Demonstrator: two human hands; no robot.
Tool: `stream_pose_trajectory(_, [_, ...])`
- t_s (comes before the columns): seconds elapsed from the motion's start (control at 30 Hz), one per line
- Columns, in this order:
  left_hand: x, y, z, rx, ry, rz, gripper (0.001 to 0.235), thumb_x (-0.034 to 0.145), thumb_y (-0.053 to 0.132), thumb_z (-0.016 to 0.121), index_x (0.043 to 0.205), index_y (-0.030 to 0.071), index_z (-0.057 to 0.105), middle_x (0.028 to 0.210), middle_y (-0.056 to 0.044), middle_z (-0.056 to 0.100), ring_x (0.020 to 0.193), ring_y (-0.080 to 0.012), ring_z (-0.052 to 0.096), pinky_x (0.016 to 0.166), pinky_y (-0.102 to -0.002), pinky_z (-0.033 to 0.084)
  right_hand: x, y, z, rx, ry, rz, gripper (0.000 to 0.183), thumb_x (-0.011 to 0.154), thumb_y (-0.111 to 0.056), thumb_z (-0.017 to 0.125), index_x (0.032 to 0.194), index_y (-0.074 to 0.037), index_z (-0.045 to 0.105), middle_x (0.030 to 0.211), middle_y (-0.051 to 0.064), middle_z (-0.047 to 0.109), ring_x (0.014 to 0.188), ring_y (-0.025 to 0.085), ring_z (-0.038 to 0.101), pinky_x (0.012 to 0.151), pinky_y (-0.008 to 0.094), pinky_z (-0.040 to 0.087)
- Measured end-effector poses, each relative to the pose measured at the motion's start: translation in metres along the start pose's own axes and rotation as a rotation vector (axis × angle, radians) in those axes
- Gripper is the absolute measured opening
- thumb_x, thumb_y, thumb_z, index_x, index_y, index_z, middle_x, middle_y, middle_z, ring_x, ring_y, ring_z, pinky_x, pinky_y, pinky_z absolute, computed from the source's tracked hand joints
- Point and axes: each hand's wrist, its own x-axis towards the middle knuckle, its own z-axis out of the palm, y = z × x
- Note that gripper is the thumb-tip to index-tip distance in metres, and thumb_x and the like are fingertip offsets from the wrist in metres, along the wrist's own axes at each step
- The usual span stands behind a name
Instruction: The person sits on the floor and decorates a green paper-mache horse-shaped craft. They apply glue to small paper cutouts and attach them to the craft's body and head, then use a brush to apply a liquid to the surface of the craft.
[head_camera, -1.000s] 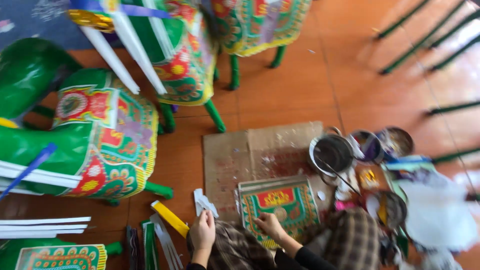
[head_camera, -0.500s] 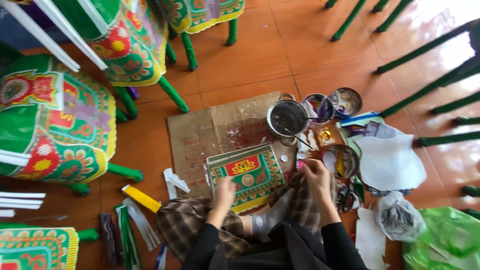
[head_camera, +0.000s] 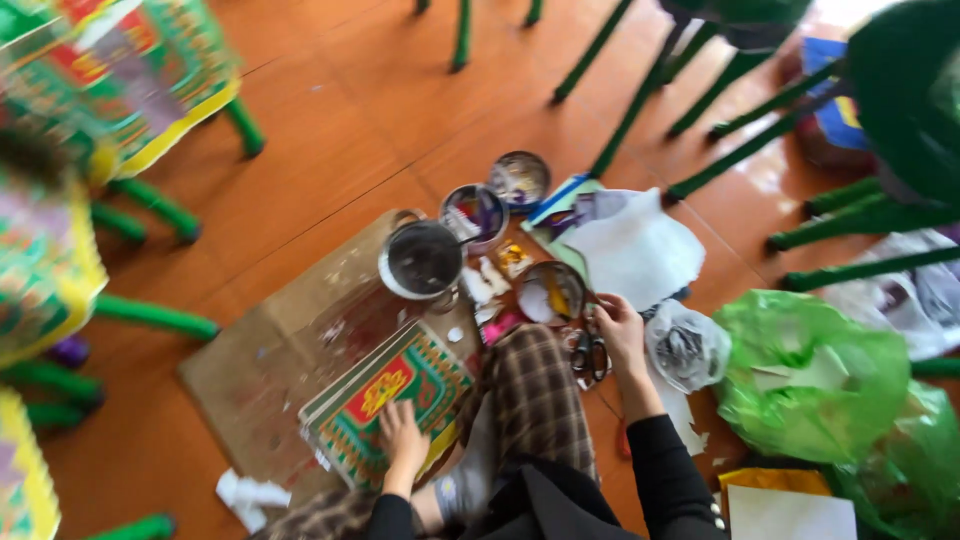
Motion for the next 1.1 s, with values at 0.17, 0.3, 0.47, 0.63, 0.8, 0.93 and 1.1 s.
stream_pose_trajectory(0.17, [0.015,0.041,-0.027,0.076,-0.374,-0.332,0.085,0.093,0.029,0.068,0.152,0.026,0.007,0.165,-0.006,-0.017,0.152,-0.0347,-0.013,0.115,-0.063,0.019,0.059,-0.032,-0.011,-0.149,-0.037,-0.056,0.025,0.089,-0.015,0.065,0.111,-0.004,0.070,0.078,0.007,0.068,0.065,0.013,0.060,0.059,0.028,0.046])
stream_pose_trajectory(0.3, [0.035,0.058,-0.027,0.234,-0.611,-0.536,0.101,0.097,0.047,0.061,0.157,0.020,-0.016,0.163,-0.011,-0.032,0.150,-0.0363,-0.025,0.115,-0.066,0.007,0.141,-0.037,-0.006,-0.183,-0.169,-0.175,0.018,0.093,-0.015,0.065,0.105,-0.002,0.070,0.076,0.008,0.068,0.059,0.013,0.058,0.053,0.027,0.048])
stream_pose_trajectory(0.47, [0.052,0.054,-0.013,0.232,-0.667,-0.604,0.110,0.093,0.060,0.063,0.157,0.023,-0.018,0.163,-0.011,-0.033,0.150,-0.0372,-0.028,0.113,-0.068,0.006,0.312,-0.069,-0.009,-0.090,-0.113,-0.398,0.013,0.086,-0.004,0.060,0.093,-0.006,0.071,0.069,0.004,0.064,0.054,0.011,0.058,0.040,0.023,0.046])
stream_pose_trajectory(0.63, [0.058,0.057,-0.022,0.235,-0.726,-0.640,0.118,0.089,0.068,0.070,0.157,0.024,-0.016,0.163,-0.011,-0.034,0.150,-0.0367,-0.027,0.114,-0.068,0.009,0.511,-0.074,-0.024,-0.235,0.122,-0.567,0.013,0.098,-0.014,0.056,0.090,-0.018,0.064,0.070,-0.006,0.054,0.054,0.006,0.045,0.042,0.027,0.034])
stream_pose_trajectory(0.8, [0.054,0.060,-0.040,0.168,-0.828,-0.541,0.110,0.097,0.054,0.063,0.156,0.017,-0.022,0.160,-0.017,-0.038,0.148,-0.0430,-0.028,0.113,-0.070,0.003,0.575,-0.103,-0.010,0.046,-0.050,-0.654,0.086,0.093,-0.003,0.069,0.152,-0.004,0.006,0.162,0.023,0.022,0.152,0.027,0.024,0.123,0.036,0.020])
stream_pose_trajectory(0.93, [0.047,0.063,-0.052,0.142,-0.797,-0.525,0.109,0.094,0.050,0.067,0.157,0.020,-0.017,0.161,-0.015,-0.037,0.148,-0.0420,-0.029,0.113,-0.073,0.004,0.520,-0.149,0.011,-0.279,0.163,-0.634,0.089,0.080,-0.013,0.086,0.147,0.004,0.029,0.146,0.020,0.044,0.133,0.025,0.046,0.108,0.035,0.041])
stream_pose_trajectory(1.1, [0.037,0.062,-0.073,0.040,-0.809,-0.437,0.096,0.101,0.030,0.057,0.157,0.020,-0.020,0.158,-0.015,-0.040,0.147,-0.0423,-0.031,0.113,-0.071,0.004,0.475,-0.179,0.022,-0.253,0.246,-0.633,0.045,0.077,0.006,0.083,0.112,-0.012,0.063,0.098,-0.002,0.067,0.088,0.010,0.062,0.080,0.026,0.057])
